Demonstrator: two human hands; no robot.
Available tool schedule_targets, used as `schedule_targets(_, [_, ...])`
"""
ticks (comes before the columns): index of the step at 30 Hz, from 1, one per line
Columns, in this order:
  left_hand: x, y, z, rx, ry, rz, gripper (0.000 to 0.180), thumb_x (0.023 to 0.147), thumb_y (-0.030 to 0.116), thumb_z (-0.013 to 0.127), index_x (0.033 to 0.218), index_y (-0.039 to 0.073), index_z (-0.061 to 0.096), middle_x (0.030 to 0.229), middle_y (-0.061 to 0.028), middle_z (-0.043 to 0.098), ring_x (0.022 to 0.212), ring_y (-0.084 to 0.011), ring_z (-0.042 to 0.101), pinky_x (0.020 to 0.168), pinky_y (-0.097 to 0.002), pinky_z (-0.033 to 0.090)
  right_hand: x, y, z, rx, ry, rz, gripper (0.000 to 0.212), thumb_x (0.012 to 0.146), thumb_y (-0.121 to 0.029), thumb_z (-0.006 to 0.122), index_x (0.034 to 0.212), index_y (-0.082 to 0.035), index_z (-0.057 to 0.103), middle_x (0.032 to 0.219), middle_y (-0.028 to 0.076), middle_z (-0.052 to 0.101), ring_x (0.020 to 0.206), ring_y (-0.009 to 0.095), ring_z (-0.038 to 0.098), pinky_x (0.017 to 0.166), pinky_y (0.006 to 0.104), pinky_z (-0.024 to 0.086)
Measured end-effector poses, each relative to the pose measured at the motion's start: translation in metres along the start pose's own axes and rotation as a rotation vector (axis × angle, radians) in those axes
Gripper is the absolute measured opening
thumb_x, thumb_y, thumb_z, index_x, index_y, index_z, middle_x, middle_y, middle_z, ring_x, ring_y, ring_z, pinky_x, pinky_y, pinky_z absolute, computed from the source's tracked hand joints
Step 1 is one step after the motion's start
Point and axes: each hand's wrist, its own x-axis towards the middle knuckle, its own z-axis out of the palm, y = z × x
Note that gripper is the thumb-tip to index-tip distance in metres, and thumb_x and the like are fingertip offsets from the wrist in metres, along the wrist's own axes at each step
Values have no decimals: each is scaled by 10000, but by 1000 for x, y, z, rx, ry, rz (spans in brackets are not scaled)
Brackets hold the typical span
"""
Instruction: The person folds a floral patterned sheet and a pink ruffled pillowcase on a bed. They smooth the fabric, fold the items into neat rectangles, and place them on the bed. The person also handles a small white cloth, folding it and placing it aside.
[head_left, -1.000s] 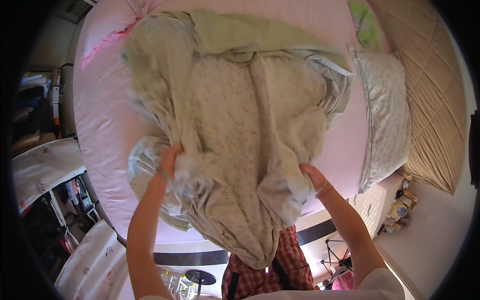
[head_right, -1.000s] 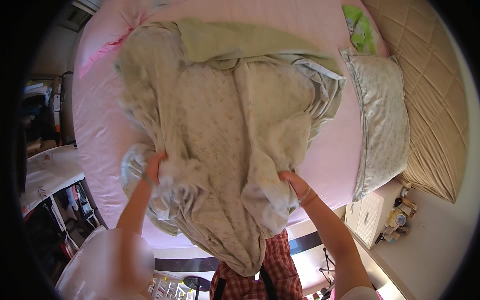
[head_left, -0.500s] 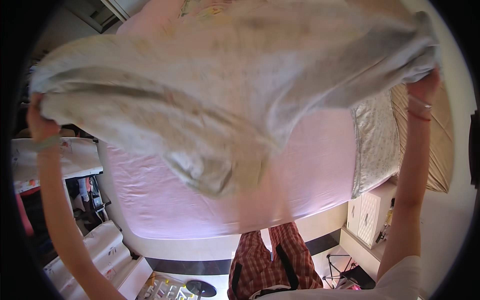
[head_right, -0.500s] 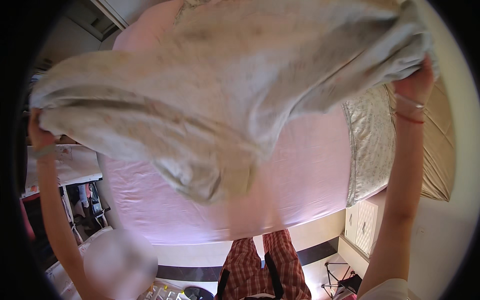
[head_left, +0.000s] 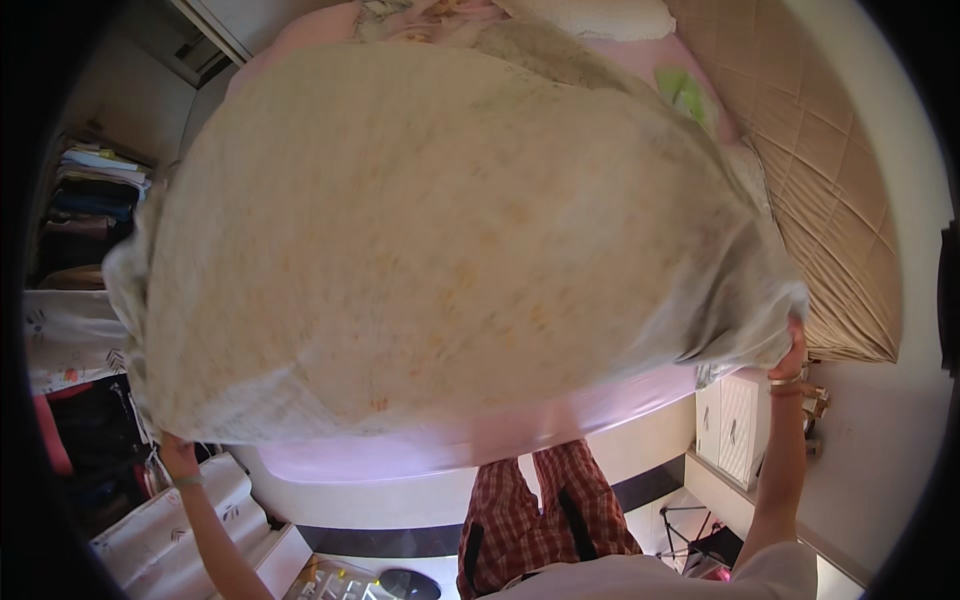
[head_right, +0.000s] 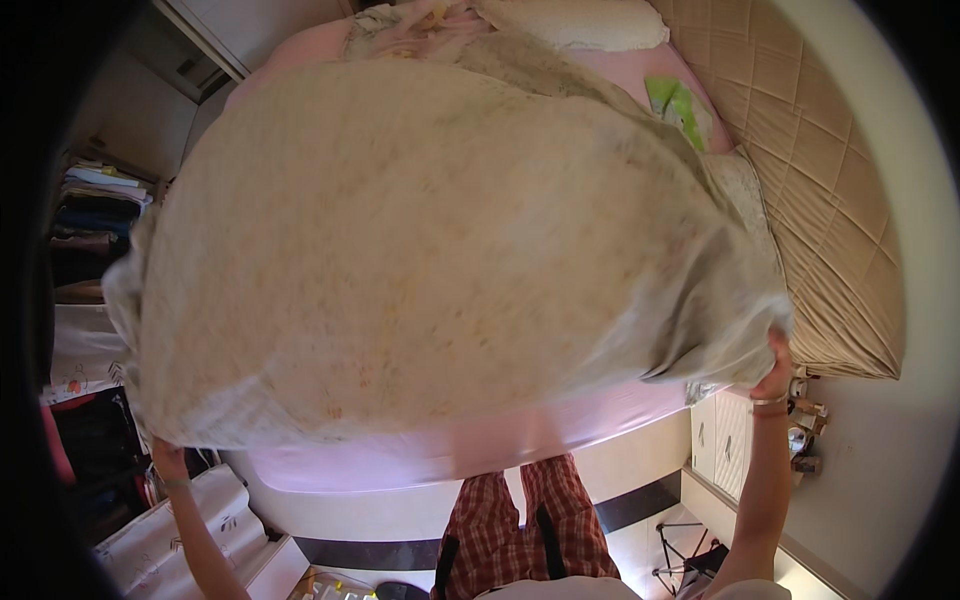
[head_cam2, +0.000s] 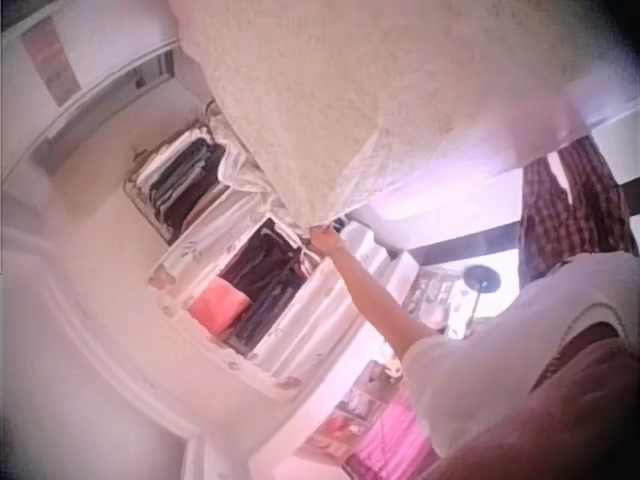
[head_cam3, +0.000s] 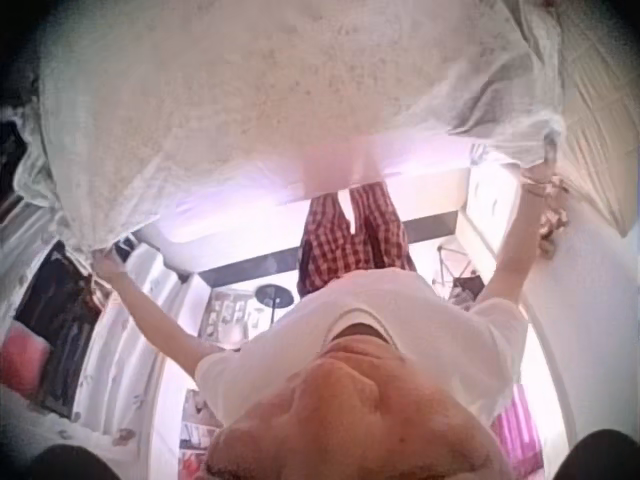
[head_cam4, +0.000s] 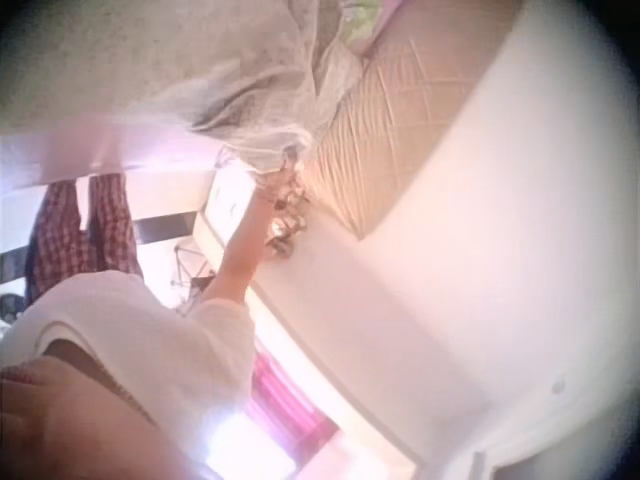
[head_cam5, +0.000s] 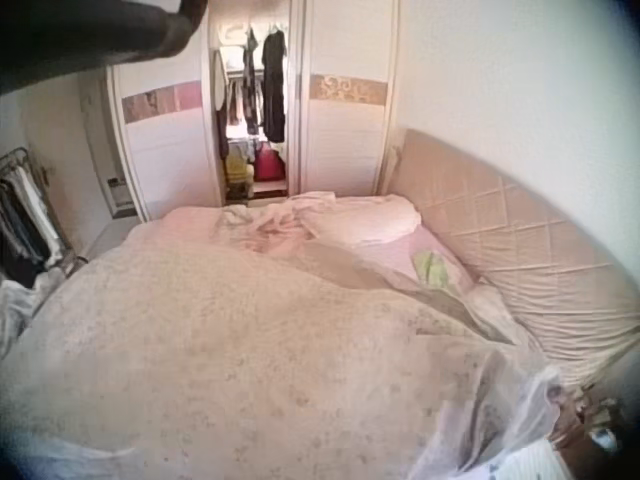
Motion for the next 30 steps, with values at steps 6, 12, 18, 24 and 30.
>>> schedule_targets(6, [-26,-77,-82,923,380,-309,254,759,377,644,810,131,684,762,-21,633,709,-152,580,655,-351,484,-79,61,-89,-608,32,495,470,763,-82,661,1215,5,564,1134,80,632,1010,179,605,902,323,473])
schedule_targets(12, [-4,-154,-30,1551,207,108,359,726,272,667,986,26,642,921,-207,648,874,-357,628,801,-421,513,-76,163,-40,-946,-320,492,438,807,-232,747,1134,32,621,1019,81,684,870,142,644,746,312,535])
schedule_targets(18, [-7,-266,211,1249,-153,329,548,868,289,643,1306,-1,486,1316,-198,499,1257,-321,434,1074,-394,313,-88,253,126,-1557,-1054,-237,189,723,-179,631,890,-92,651,722,56,596,591,223,594,560,385,484])
schedule_targets(24, [-221,-308,557,592,-802,-261,706,879,352,646,1408,10,326,1296,-163,520,1137,-245,532,963,-355,421,-191,286,140,-1619,-1393,-69,475,809,-192,569,1282,-199,527,708,65,621,601,234,646,502,342,501])
schedule_targets(30, [-292,-352,555,738,-663,-115,482,876,231,607,1279,-6,488,1150,-214,599,1047,-349,575,918,-415,441,-206,265,15,-1876,-1306,770,551,815,-440,580,1349,-375,464,820,104,680,748,284,676,648,439,525])
